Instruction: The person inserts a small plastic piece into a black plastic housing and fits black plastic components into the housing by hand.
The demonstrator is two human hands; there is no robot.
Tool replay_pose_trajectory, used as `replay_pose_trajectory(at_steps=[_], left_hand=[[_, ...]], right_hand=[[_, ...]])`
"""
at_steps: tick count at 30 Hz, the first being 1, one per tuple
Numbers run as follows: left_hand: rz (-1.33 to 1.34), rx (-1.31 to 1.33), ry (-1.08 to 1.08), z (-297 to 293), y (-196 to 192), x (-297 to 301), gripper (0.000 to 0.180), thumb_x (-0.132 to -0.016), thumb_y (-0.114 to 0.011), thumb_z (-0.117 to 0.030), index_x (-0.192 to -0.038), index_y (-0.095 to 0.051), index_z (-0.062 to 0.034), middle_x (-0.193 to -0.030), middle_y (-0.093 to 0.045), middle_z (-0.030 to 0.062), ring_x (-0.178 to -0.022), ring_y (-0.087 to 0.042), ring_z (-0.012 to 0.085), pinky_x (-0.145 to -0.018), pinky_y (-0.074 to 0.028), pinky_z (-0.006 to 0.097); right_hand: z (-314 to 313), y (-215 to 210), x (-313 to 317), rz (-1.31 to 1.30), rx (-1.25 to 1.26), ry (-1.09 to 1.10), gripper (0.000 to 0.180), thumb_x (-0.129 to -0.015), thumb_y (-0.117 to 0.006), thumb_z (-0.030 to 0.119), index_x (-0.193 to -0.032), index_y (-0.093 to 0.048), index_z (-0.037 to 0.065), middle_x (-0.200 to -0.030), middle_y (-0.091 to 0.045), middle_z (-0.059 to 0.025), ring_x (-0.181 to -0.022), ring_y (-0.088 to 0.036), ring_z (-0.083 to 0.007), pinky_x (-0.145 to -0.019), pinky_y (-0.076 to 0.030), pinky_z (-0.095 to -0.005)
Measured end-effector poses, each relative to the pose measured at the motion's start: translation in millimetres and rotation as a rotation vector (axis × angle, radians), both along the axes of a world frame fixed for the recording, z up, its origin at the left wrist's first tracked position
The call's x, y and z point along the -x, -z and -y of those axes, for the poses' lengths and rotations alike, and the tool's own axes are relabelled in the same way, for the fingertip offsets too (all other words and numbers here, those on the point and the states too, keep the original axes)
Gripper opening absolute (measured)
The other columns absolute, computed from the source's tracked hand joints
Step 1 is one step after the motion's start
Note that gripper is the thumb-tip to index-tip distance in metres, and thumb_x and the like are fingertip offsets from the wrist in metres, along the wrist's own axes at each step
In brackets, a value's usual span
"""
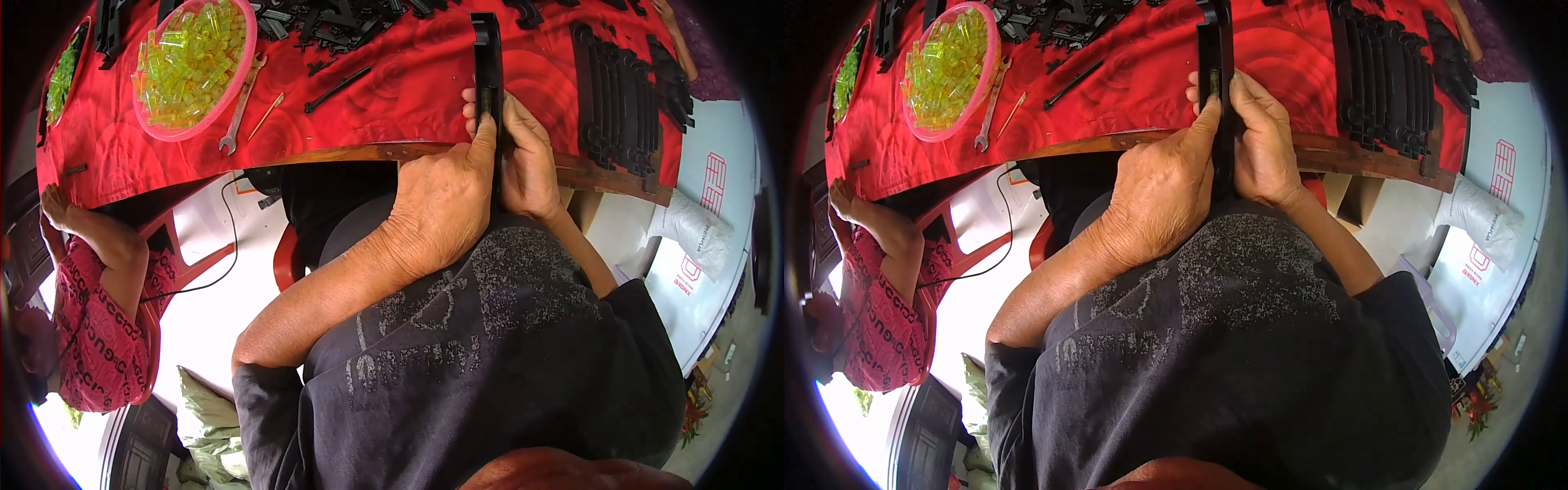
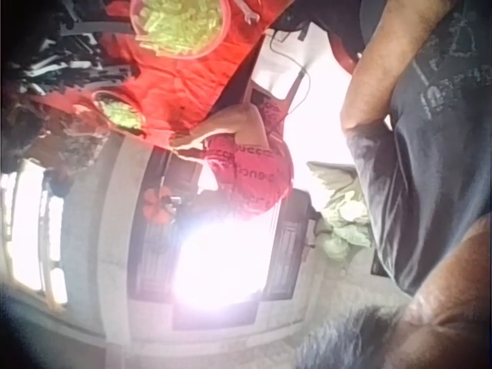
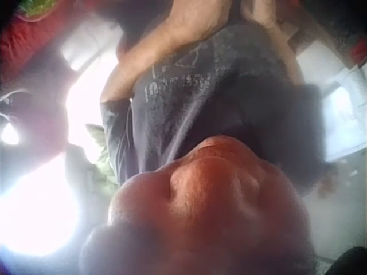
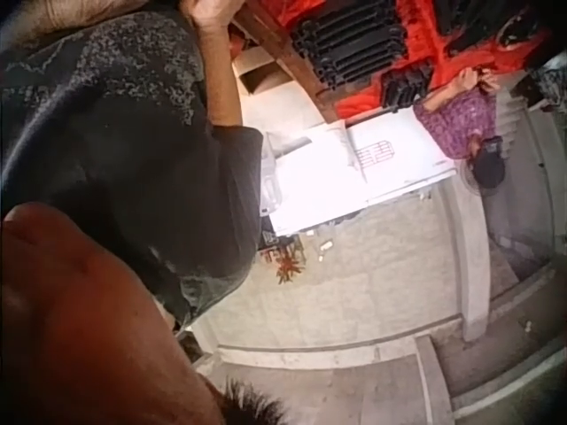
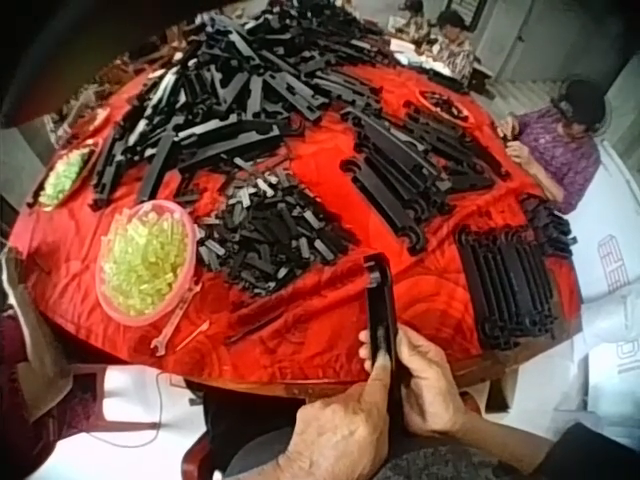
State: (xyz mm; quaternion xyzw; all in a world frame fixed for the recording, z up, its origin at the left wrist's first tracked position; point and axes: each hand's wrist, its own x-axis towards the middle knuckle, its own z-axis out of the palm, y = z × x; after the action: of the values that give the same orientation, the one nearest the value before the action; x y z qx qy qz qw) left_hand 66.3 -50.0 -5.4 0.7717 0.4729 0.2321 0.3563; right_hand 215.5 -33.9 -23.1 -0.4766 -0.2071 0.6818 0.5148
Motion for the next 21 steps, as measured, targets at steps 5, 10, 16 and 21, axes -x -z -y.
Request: replay_pose_trajectory(at_steps=[5,10,16,21], left_hand=[[-0.032,0.033,0.018,-3.1,-2.9,-1.1,0.055,-0.083,-0.059,-0.003,-0.137,-0.049,0.0053,-0.078,-0.067,0.0173,-0.070,-0.068,0.0348,-0.063,-0.055,0.045],[-0.019,0.041,0.029,-3.1,-1.2,-1.0,0.053,-0.083,-0.058,-0.004,-0.135,-0.051,0.0047,-0.078,-0.067,0.0177,-0.070,-0.068,0.0350,-0.062,-0.055,0.046],[-0.041,0.043,0.008,-7.9,0.8,-4.1,0.059,-0.085,-0.056,-0.004,-0.142,-0.043,0.0061,-0.071,-0.066,0.0199,-0.064,-0.067,0.0366,-0.061,-0.054,0.047],[-0.012,0.072,0.011,-10.1,1.1,-4.3,0.062,-0.085,-0.055,-0.005,-0.143,-0.040,0.0077,-0.066,-0.064,0.0210,-0.063,-0.067,0.0377,-0.061,-0.053,0.048]], right_hand=[[2.1,7.4,-4.8,-0.033,0.008,-0.027,0.038,-0.109,-0.043,0.027,-0.124,-0.060,-0.004,-0.114,-0.066,-0.0118,-0.102,-0.063,-0.0159,-0.092,-0.052,-0.0294],[3.7,4.4,-2.7,-0.017,0.009,-0.023,0.038,-0.109,-0.042,0.027,-0.124,-0.059,-0.004,-0.117,-0.066,-0.0118,-0.103,-0.063,-0.0160,-0.093,-0.051,-0.0302],[4.3,7.5,-4.0,-0.036,0.004,-0.012,0.038,-0.109,-0.042,0.026,-0.126,-0.058,-0.004,-0.118,-0.065,-0.0116,-0.106,-0.063,-0.0167,-0.096,-0.051,-0.0312],[4.5,4.3,-2.7,-0.017,0.036,-0.020,0.037,-0.109,-0.041,0.026,-0.131,-0.057,0.000,-0.123,-0.064,-0.0102,-0.104,-0.063,-0.0147,-0.096,-0.050,-0.0293]])
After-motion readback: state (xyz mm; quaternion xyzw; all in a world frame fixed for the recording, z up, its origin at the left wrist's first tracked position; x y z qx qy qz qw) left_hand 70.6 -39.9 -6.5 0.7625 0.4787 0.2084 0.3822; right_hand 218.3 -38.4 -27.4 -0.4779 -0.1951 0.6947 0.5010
